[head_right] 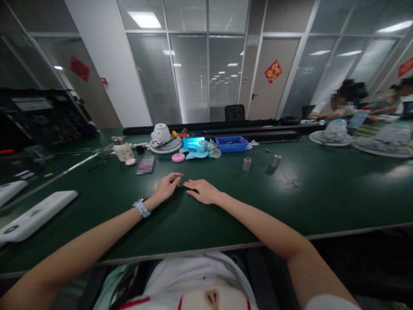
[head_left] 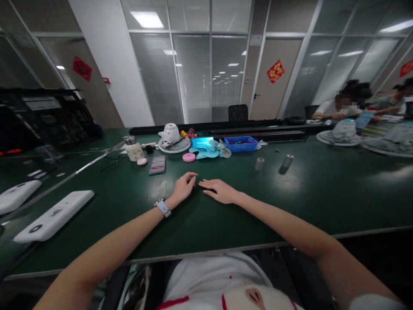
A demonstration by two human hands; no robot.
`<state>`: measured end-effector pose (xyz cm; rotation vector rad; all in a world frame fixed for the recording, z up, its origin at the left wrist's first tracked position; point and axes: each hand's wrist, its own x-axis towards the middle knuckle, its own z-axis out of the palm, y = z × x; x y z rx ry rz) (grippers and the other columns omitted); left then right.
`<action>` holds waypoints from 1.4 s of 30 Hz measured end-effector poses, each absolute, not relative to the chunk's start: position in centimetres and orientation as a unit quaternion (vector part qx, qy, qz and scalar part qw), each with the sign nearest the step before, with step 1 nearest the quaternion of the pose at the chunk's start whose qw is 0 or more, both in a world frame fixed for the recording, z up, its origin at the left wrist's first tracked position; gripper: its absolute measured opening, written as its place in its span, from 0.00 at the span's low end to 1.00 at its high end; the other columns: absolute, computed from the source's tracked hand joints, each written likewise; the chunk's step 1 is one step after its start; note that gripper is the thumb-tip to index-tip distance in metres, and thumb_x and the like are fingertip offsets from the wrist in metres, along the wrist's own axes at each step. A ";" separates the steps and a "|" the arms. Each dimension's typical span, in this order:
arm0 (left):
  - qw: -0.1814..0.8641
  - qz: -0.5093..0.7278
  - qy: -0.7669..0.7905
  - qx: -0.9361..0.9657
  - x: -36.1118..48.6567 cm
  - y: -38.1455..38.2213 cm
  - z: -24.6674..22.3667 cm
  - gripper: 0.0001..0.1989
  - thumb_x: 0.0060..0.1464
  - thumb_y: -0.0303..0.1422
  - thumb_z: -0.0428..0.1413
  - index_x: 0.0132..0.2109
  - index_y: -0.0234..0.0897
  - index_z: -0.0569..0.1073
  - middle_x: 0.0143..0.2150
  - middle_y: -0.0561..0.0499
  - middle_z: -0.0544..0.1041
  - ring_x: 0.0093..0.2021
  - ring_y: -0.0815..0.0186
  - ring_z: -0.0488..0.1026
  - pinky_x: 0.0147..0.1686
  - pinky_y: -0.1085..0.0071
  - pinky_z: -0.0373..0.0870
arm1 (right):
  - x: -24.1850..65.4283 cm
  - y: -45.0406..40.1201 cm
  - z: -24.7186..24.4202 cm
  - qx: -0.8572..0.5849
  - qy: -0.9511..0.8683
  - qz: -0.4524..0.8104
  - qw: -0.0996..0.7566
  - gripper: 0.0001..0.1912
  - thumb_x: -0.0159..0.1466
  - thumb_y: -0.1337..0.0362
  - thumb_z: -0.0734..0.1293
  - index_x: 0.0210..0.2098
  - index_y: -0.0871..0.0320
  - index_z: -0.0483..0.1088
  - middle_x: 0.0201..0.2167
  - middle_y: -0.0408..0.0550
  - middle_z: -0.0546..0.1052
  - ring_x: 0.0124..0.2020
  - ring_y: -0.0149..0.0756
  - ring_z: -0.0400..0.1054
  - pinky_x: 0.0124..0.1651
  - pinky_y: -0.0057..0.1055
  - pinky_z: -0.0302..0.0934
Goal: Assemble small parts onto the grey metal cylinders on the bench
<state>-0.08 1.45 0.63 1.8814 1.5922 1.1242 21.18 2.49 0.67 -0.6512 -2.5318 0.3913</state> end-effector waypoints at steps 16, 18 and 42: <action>0.212 0.385 0.575 0.690 -0.2 1.3 0.5 0.18 0.60 0.41 0.50 0.50 0.36 0.74 0.29 0.52 0.77 0.31 0.64 0.74 0.32 0.70 0.65 | 36.7 8.7 4.1 -0.626 -0.654 -0.138 0.403 0.16 0.66 0.63 0.63 0.48 0.55 0.79 0.45 0.53 0.81 0.44 0.48 0.76 0.49 0.41 0.66; 0.209 0.387 0.572 0.692 -0.2 1.3 0.5 0.18 0.60 0.40 0.50 0.50 0.36 0.74 0.29 0.52 0.77 0.31 0.64 0.74 0.33 0.70 0.66 | 38.4 9.2 3.8 -0.661 -0.628 -0.136 0.388 0.16 0.65 0.63 0.63 0.48 0.55 0.79 0.43 0.52 0.82 0.42 0.47 0.76 0.47 0.40 0.66; 0.201 0.381 0.570 0.700 -0.4 1.5 0.3 0.17 0.60 0.41 0.51 0.50 0.37 0.74 0.29 0.52 0.77 0.31 0.64 0.74 0.33 0.70 0.67 | 38.3 9.9 3.2 -0.648 -0.612 -0.093 0.444 0.13 0.64 0.63 0.64 0.44 0.51 0.79 0.38 0.47 0.82 0.39 0.42 0.76 0.43 0.34 0.64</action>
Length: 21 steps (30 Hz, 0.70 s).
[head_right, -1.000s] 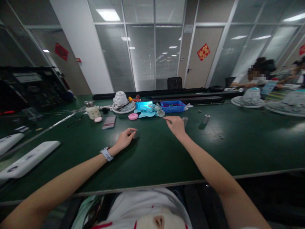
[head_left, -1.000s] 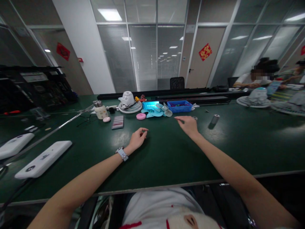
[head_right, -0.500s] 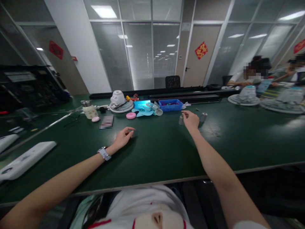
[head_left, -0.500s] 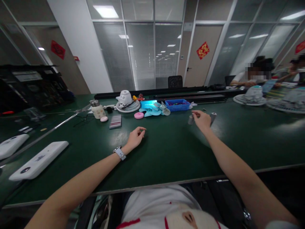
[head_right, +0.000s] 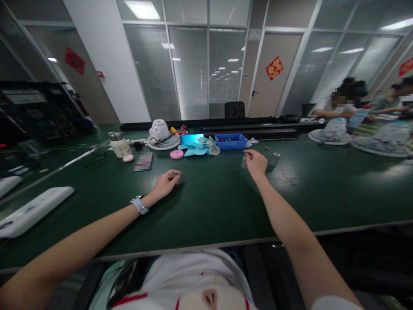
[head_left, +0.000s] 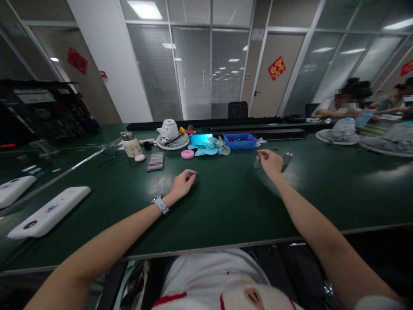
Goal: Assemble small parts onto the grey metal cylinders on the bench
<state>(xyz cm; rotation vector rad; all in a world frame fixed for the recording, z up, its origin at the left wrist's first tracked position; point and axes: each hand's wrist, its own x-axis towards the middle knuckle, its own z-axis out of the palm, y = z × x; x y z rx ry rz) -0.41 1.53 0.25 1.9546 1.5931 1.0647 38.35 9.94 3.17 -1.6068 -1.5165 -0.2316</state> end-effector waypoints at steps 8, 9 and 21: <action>0.194 0.371 0.578 0.700 -0.2 1.5 0.4 0.17 0.60 0.40 0.50 0.50 0.38 0.74 0.29 0.52 0.78 0.30 0.64 0.74 0.32 0.70 0.66 | 38.6 10.3 3.0 -0.656 -0.610 -0.089 0.436 0.13 0.63 0.63 0.65 0.42 0.53 0.80 0.37 0.48 0.82 0.39 0.43 0.76 0.43 0.35 0.65; 0.192 0.371 0.579 0.700 -0.2 1.5 0.4 0.17 0.60 0.40 0.50 0.50 0.38 0.74 0.29 0.52 0.78 0.30 0.64 0.74 0.33 0.70 0.66 | 38.6 10.4 3.0 -0.655 -0.612 -0.089 0.434 0.13 0.62 0.63 0.64 0.42 0.53 0.80 0.37 0.49 0.82 0.39 0.43 0.76 0.44 0.36 0.66; 0.201 0.368 0.572 0.705 -0.2 1.2 0.6 0.17 0.59 0.41 0.51 0.50 0.38 0.74 0.29 0.53 0.77 0.30 0.64 0.73 0.33 0.70 0.66 | 39.6 11.3 1.8 -0.715 -0.573 0.045 0.398 0.24 0.57 0.49 0.71 0.46 0.60 0.78 0.39 0.56 0.82 0.43 0.47 0.77 0.47 0.39 0.69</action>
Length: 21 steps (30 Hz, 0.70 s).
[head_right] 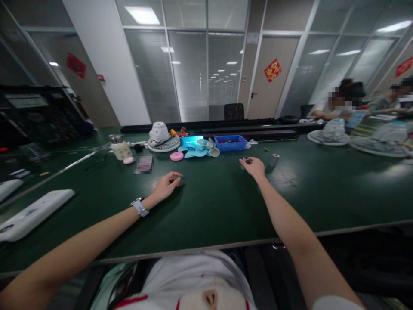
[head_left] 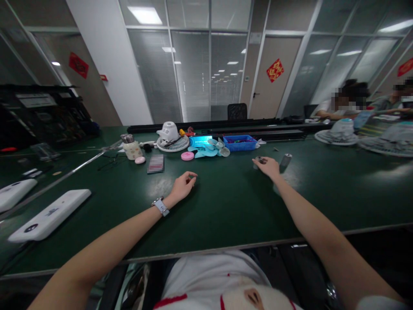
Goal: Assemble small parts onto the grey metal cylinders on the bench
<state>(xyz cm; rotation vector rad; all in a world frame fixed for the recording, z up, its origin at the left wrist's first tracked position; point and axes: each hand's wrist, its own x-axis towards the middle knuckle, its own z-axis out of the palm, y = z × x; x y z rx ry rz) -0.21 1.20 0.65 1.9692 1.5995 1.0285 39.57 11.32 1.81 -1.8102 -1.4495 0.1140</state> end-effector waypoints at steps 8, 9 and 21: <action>0.180 0.386 0.499 0.755 0.9 -0.4 2.1 0.21 0.61 0.47 0.52 0.53 0.41 0.77 0.34 0.51 0.77 0.35 0.64 0.71 0.37 0.69 0.66 | 30.8 6.8 3.1 -0.530 -0.693 0.157 0.462 0.21 0.58 0.50 0.72 0.44 0.58 0.79 0.39 0.52 0.82 0.40 0.42 0.77 0.46 0.37 0.70; 0.169 0.388 0.486 0.765 1.1 -0.7 2.3 0.21 0.61 0.47 0.52 0.53 0.42 0.77 0.35 0.50 0.76 0.36 0.64 0.71 0.38 0.69 0.66 | 29.0 5.7 3.2 -0.487 -0.723 0.176 0.457 0.21 0.58 0.50 0.73 0.45 0.57 0.78 0.40 0.51 0.82 0.40 0.42 0.77 0.46 0.36 0.70; 0.140 0.428 0.452 0.770 2.4 -1.1 2.7 0.15 0.59 0.44 0.56 0.44 0.40 0.82 0.36 0.48 0.75 0.40 0.62 0.69 0.40 0.67 0.65 | 22.5 1.1 1.9 -0.352 -0.836 0.231 0.352 0.20 0.60 0.51 0.72 0.48 0.55 0.78 0.38 0.46 0.81 0.36 0.37 0.74 0.41 0.32 0.64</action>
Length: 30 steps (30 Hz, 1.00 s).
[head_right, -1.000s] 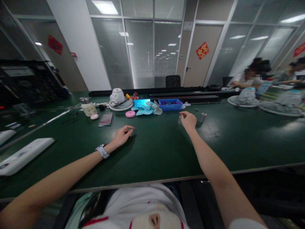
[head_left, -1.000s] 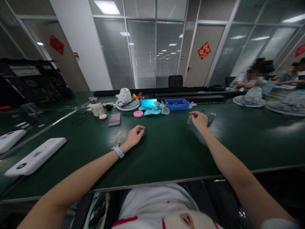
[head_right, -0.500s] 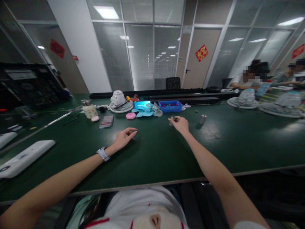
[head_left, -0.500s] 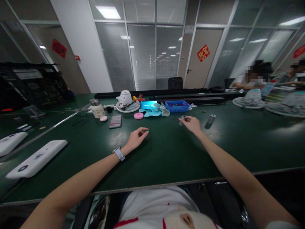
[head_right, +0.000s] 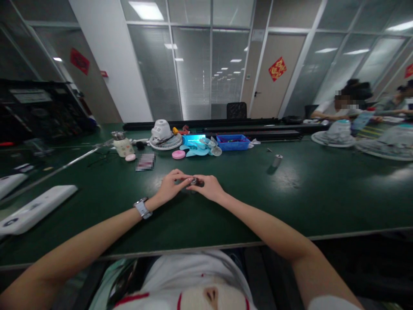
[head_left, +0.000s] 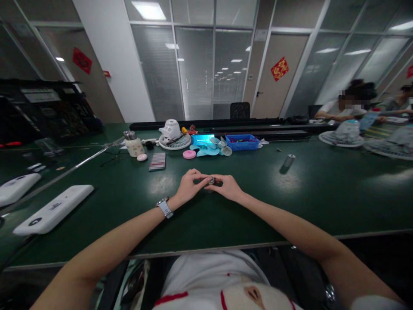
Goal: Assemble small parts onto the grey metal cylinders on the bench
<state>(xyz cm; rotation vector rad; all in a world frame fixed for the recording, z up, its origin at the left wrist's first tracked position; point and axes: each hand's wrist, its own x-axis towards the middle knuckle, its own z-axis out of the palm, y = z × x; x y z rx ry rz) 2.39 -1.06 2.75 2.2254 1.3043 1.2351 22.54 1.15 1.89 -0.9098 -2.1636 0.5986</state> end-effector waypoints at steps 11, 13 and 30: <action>0.127 0.368 0.476 0.789 3.0 -1.1 4.6 0.14 0.60 0.42 0.55 0.41 0.41 0.82 0.36 0.48 0.80 0.40 0.60 0.69 0.42 0.64 0.63 | 22.4 1.0 1.7 -0.353 -0.835 0.226 0.356 0.19 0.60 0.51 0.72 0.47 0.54 0.77 0.36 0.44 0.81 0.34 0.36 0.73 0.40 0.31 0.63; 0.117 0.353 0.477 0.796 3.0 -1.2 5.0 0.13 0.59 0.42 0.56 0.41 0.42 0.82 0.36 0.48 0.80 0.40 0.59 0.69 0.42 0.63 0.63 | 22.4 1.0 1.7 -0.355 -0.836 0.224 0.354 0.21 0.60 0.50 0.72 0.48 0.54 0.77 0.36 0.44 0.81 0.35 0.37 0.73 0.40 0.31 0.63; 0.105 0.354 0.526 0.766 1.0 0.8 2.1 0.11 0.57 0.40 0.57 0.37 0.42 0.82 0.36 0.49 0.81 0.39 0.59 0.73 0.43 0.64 0.66 | 22.8 1.0 1.9 -0.364 -0.829 0.200 0.375 0.18 0.60 0.47 0.71 0.41 0.52 0.78 0.35 0.43 0.81 0.33 0.37 0.73 0.37 0.30 0.63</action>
